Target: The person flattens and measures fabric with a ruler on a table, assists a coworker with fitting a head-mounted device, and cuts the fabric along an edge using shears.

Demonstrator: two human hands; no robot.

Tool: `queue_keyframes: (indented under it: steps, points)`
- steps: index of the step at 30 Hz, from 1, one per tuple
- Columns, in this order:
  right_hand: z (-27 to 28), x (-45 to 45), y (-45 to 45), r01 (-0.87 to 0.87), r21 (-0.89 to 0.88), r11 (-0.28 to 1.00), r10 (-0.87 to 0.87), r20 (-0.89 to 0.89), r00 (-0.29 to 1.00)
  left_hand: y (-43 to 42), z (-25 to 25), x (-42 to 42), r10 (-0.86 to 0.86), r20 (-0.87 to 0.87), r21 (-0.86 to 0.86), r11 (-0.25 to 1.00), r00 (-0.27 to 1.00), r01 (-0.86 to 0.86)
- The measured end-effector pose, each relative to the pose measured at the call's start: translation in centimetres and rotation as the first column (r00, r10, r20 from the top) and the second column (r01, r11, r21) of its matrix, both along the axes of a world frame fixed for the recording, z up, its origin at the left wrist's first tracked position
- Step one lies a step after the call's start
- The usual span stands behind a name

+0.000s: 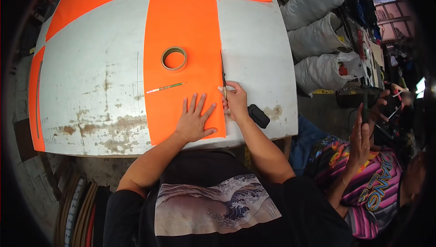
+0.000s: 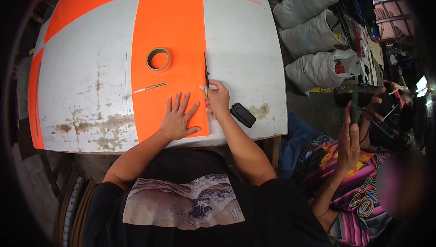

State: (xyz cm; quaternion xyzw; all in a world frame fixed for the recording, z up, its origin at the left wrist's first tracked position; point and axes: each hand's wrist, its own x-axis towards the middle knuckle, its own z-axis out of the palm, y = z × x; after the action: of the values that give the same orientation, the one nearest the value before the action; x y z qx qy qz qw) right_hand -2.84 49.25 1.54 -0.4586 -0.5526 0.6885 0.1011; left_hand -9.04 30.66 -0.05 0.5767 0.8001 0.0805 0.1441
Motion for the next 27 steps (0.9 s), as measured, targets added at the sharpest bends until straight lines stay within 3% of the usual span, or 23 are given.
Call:
queue_keyframes:
  steps: [27]
  points:
    - [-0.8,-3.6,2.5,0.004,-0.036,0.999,-0.006,-0.064,0.998,-0.1,0.1,0.0,0.017,0.067,-0.012,1.0,0.998,-0.016]
